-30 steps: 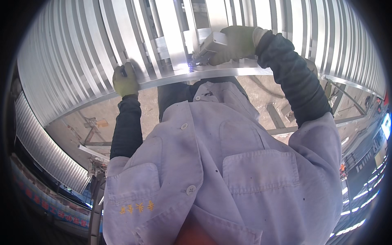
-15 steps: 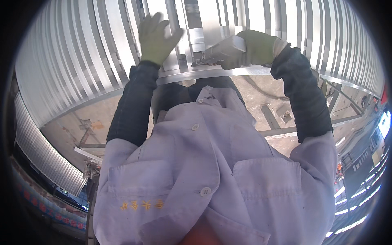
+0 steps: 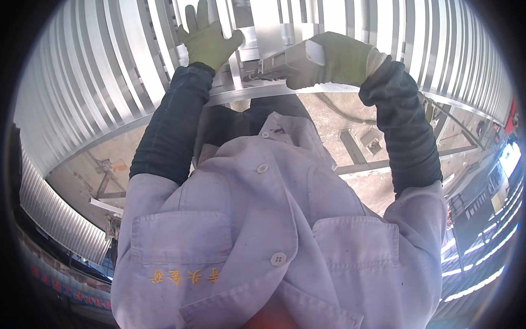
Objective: The person welds metal frame components using a handheld welding tool. They repeatedly position the tool at joints, apply welds, and move to adjacent sections of the frame. The person wears gloves and a work jacket while working on a large metal structure.
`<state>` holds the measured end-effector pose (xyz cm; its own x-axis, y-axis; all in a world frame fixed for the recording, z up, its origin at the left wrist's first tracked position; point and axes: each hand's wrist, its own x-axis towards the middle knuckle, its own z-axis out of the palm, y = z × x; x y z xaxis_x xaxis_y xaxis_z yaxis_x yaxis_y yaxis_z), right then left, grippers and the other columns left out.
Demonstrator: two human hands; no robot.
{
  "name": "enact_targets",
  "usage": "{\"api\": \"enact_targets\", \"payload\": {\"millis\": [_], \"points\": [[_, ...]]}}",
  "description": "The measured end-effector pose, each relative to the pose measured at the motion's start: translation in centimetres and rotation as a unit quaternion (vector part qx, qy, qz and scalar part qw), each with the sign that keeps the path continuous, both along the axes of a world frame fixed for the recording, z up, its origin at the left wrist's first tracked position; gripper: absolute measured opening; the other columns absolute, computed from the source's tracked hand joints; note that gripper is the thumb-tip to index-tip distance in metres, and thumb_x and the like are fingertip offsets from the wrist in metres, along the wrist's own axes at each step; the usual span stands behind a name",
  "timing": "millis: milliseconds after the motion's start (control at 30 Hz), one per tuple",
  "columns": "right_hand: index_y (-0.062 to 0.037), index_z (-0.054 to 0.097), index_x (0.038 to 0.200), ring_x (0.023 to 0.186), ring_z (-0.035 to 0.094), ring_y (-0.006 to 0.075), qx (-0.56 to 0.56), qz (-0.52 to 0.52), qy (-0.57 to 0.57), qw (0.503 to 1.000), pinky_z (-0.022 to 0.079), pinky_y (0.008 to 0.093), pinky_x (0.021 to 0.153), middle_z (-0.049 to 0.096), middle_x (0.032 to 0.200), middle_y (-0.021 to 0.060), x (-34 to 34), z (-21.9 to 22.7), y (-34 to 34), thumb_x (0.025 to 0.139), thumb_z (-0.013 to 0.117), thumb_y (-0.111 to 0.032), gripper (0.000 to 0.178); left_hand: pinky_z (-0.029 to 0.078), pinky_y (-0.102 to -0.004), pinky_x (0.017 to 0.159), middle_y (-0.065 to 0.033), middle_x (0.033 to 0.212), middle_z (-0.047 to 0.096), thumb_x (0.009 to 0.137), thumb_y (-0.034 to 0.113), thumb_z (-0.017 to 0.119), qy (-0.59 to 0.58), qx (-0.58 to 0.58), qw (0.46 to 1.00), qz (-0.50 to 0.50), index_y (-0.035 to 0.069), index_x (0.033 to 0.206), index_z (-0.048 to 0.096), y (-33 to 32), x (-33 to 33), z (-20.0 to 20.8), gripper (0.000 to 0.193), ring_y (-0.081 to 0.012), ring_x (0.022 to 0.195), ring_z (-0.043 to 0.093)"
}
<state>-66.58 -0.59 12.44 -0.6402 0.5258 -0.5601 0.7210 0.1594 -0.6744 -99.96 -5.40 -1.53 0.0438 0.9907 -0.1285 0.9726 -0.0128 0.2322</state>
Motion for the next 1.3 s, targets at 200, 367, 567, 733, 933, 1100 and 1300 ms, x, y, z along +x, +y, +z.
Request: {"api": "enact_targets", "payload": {"millis": [200, 367, 567, 733, 933, 1100, 1300], "points": [[-0.0003, 0.080, 0.127, 0.100, 0.082, 0.0233, -0.050, -0.021, 0.009, 0.998, 0.067, 0.0383, 0.090, 0.085, 0.106, 0.0135, 0.5, -0.5, 0.4, 0.084, 0.102, -0.057, 0.074, 0.012, -0.0791, 0.133, -0.0150, 0.189, 0.023, 0.090, 0.059, 0.072, -0.031, 0.007, 0.999, 0.003, 0.002, 0.098, 0.083, -0.2, 0.1, -0.3, 0.059, -0.0468, 0.174, 0.011], [0.0006, 0.080, 0.127, 0.099, 0.082, 0.0227, -0.071, -0.031, -0.015, 0.997, 0.067, 0.0365, 0.090, 0.085, 0.106, 0.0138, -0.5, 0.4, 1.3, 0.084, 0.103, -0.053, 0.072, 0.010, -0.0779, 0.134, -0.0206, 0.188, 0.022, 0.091, 0.053, 0.076, -0.004, -0.021, 1.000, 0.016, 0.003, 0.147, 0.063, -0.2, 0.4, 0.0, 0.076, -0.0483, 0.175, 0.009], [0.0019, 0.079, 0.127, 0.100, 0.082, 0.0232, -0.088, -0.004, 0.001, 0.996, 0.068, 0.0370, 0.092, 0.085, 0.108, 0.0149, -3.6, 1.6, 1.6, 0.084, 0.105, -0.045, 0.069, 0.011, -0.0739, 0.136, -0.0222, 0.188, 0.022, 0.091, 0.050, 0.078, -0.014, -0.037, 0.999, 0.032, 0.003, 0.174, 0.043, 0.0, 0.7, 0.8, 0.101, -0.0477, 0.175, 0.009], [-0.0002, 0.081, 0.125, 0.098, 0.082, 0.0255, -0.156, -0.015, 0.021, 0.987, 0.066, 0.0394, 0.091, 0.085, 0.108, 0.0150, -4.8, 0.8, 1.1, 0.084, 0.102, -0.050, 0.068, 0.013, -0.0718, 0.137, -0.0207, 0.187, 0.024, 0.091, 0.049, 0.078, -0.020, -0.035, 0.998, 0.040, 0.000, 0.176, 0.039, 0.2, 0.9, 1.2, 0.106, -0.0464, 0.175, 0.011], [-0.0004, 0.083, 0.118, 0.086, 0.079, 0.0262, -0.099, 0.020, -0.027, 0.995, 0.064, 0.0412, 0.083, 0.082, 0.093, 0.0130, -5.5, 1.0, 1.4, 0.085, 0.094, -0.064, 0.073, 0.013, -0.0711, 0.137, -0.0211, 0.186, 0.026, 0.090, 0.048, 0.079, -0.010, -0.019, 0.999, 0.044, -0.001, 0.175, 0.040, 0.2, 1.0, 1.0, 0.105, -0.0458, 0.175, 0.013], [-0.0014, 0.081, 0.125, 0.101, 0.082, 0.0262, -0.171, -0.004, -0.115, 0.978, 0.066, 0.0399, 0.095, 0.085, 0.109, 0.0135, -6.0, 1.2, 2.1, 0.081, 0.102, -0.060, 0.076, 0.014, -0.0711, 0.136, -0.0220, 0.185, 0.028, 0.089, 0.047, 0.080, -0.021, -0.045, 0.998, 0.034, 0.000, 0.174, 0.042, 0.4, 1.0, 2.1, 0.104, -0.0467, 0.174, 0.014], [-0.0012, 0.079, 0.128, 0.103, 0.081, 0.0264, -0.162, 0.008, -0.093, 0.982, 0.066, 0.0404, 0.097, 0.084, 0.110, 0.0138, -5.2, -0.3, 2.1, 0.080, 0.102, -0.062, 0.081, 0.014, -0.0715, 0.137, -0.0216, 0.187, 0.025, 0.090, 0.049, 0.078, -0.022, -0.048, 0.998, 0.037, 0.000, 0.174, 0.042, 0.4, 0.8, 1.8, 0.104, -0.0462, 0.175, 0.013]]}}
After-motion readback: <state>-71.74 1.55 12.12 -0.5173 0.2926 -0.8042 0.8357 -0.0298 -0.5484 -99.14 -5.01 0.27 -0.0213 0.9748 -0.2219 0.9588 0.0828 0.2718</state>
